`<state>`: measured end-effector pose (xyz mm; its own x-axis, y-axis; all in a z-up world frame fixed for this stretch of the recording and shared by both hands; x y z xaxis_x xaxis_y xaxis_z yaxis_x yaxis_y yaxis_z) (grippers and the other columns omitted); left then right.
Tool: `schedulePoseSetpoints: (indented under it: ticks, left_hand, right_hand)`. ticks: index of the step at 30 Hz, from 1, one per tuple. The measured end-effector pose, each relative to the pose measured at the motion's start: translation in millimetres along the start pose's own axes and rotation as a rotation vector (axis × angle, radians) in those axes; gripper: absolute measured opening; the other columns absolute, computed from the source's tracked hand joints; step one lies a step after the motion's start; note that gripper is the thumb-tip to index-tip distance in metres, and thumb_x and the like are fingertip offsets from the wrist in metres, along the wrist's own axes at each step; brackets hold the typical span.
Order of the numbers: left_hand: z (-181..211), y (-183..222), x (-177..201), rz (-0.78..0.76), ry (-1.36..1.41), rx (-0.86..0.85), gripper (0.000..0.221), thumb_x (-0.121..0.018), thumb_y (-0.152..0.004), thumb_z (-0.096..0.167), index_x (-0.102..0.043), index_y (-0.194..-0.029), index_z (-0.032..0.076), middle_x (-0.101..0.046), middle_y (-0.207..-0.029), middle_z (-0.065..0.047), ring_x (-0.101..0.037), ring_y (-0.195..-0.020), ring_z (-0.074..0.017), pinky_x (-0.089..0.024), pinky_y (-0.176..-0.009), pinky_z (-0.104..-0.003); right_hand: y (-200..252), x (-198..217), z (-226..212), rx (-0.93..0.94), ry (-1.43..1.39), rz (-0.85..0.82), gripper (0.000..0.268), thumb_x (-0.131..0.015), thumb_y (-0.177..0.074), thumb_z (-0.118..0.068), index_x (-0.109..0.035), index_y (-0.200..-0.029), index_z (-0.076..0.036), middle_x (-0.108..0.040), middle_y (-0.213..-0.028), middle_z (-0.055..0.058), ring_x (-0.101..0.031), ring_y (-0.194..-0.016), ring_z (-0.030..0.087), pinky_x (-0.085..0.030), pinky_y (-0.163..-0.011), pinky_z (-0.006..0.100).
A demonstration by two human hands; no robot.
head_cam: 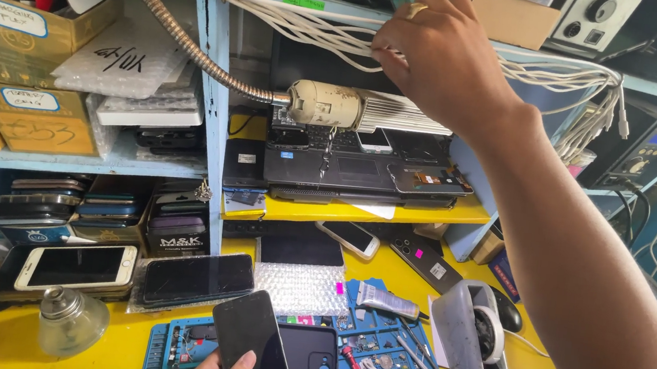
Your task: The person holds a smartphone and uses a small tool to work on its edges and screen. They then apply a small piece of tape to the phone's frame. Finally, the person reaches up to a shelf to retrieve a white charging cable.
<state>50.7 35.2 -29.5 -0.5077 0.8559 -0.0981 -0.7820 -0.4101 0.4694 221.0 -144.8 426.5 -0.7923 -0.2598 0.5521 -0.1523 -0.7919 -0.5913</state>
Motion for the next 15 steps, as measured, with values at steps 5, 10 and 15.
schedulePoseSetpoints:
  ticks: [5,10,15]
  left_hand:
    - [0.3,-1.4,-0.6,0.007,0.045,0.002,0.046,-0.078,-0.084,0.015,-0.078,-0.128,0.002,-0.082,-0.126,-0.01,-0.07,-0.124,-0.0232,-0.046,-0.114,-0.031]
    - [-0.6,-0.1,-2.2,0.009,0.096,0.003,0.045,-0.078,-0.084,0.009,-0.078,-0.128,-0.001,-0.083,-0.122,-0.015,-0.072,-0.119,-0.0263,-0.049,-0.11,-0.032]
    - [5.8,3.8,-3.0,-0.016,0.127,-0.004,0.045,-0.075,-0.086,0.006,-0.077,-0.13,-0.003,-0.083,-0.123,-0.018,-0.074,-0.118,-0.0278,-0.05,-0.107,-0.032]
  right_hand:
    - [7.2,9.9,1.1,0.07,-0.032,0.157,0.01,-0.076,-0.103,-0.001,-0.072,-0.099,-0.009,-0.073,-0.093,0.006,-0.063,-0.09,0.028,-0.044,-0.087,0.043]
    - [10.6,14.1,-0.8,0.148,0.029,0.227,0.027,-0.079,-0.095,0.005,-0.083,-0.106,-0.02,-0.073,-0.1,0.005,-0.059,-0.09,0.027,-0.042,-0.092,0.045]
    - [5.3,3.2,3.1,0.059,0.145,0.017,0.007,-0.081,-0.1,-0.027,-0.083,-0.096,-0.022,-0.076,-0.109,0.004,-0.059,-0.101,0.025,-0.041,-0.094,0.044]
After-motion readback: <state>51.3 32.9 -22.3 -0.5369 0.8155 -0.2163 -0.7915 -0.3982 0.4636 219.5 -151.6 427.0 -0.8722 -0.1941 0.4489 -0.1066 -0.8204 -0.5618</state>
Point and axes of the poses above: each hand's wrist, its own y-axis away from the middle knuckle, its own x-axis out of the back of the hand, z = x × y, the point moved 7 cm from there along -y, towards the middle knuckle
